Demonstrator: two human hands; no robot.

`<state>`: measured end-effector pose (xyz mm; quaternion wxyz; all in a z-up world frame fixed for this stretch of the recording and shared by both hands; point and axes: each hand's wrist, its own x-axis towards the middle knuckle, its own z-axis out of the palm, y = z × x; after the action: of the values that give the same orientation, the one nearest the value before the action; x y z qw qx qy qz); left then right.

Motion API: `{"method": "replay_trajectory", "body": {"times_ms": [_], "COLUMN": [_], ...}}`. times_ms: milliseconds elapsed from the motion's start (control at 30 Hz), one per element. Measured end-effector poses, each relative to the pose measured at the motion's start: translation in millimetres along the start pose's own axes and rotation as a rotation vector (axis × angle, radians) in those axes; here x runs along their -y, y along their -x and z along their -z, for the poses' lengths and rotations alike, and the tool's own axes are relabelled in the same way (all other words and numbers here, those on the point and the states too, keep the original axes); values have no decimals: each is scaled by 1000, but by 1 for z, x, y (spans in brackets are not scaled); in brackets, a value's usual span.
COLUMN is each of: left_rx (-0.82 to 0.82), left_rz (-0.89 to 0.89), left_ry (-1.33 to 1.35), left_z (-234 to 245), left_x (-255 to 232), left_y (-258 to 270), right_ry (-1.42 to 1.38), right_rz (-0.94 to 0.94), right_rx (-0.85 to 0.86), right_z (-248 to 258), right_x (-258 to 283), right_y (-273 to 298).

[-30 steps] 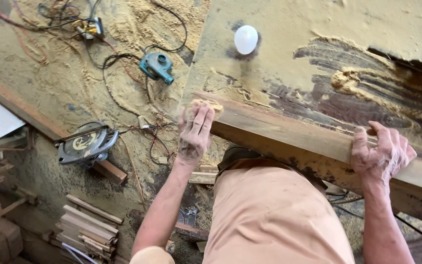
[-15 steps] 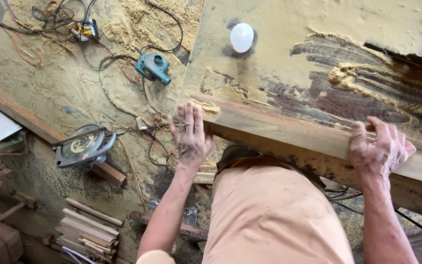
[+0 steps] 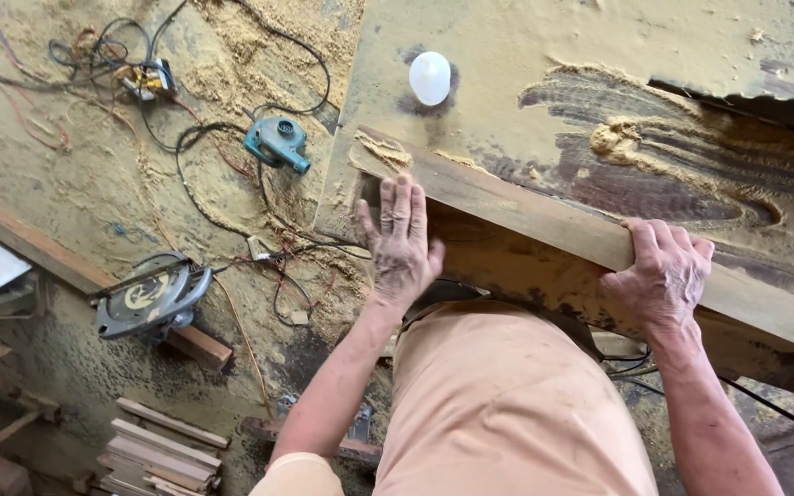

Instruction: Sanding the edge of a wooden plank with an angle grinder and applying wood glue

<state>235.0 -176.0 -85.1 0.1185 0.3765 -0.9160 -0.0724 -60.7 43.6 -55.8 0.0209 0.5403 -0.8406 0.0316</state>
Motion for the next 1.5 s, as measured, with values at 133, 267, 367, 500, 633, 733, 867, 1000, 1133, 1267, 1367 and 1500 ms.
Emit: {"method": "replay_trajectory", "body": {"times_ms": [133,267,367,500,633,733,867,1000,1133,1267,1367,1500], "left_rx": [27,-1,-24,120,41,30,531,581,465,368,498,541], "left_rz": [-9,52,-50,76,-70,-94,-91,-278,-267,-382,-418,-140], "left_ry": [-120,-96,-112,-231,-60,-25,-380,-143,-147,-28,-78,-227], "left_z": [0,2,-9,13,25,11,56,25,19,12,35,30], "left_x": [20,23,35,39,22,44,-14,-40,-50,-73,-63,-63], "left_y": [-9,-16,-8,-20,-35,-50,-82,-52,-52,-26,-55,-48], "right_ry": [40,21,63,76,25,10,26,44,21,11,17,16], "right_rz": [7,-1,4,-5,-19,-20,7,-9,-14,-15,-21,-21], "right_rx": [-26,-32,-27,-28,-19,-15,-25,-37,-33,-57,-36,-44], "right_z": [-3,-4,-5,-6,-1,-2,-2,-5,-7,-1,-5,-5], "right_x": [-1,0,-1,-1,1,1,-1,-1,-1,2,0,-1], "right_y": [0,1,2,2,-3,-3,-4,-2,-1,-5,-2,-2]}}
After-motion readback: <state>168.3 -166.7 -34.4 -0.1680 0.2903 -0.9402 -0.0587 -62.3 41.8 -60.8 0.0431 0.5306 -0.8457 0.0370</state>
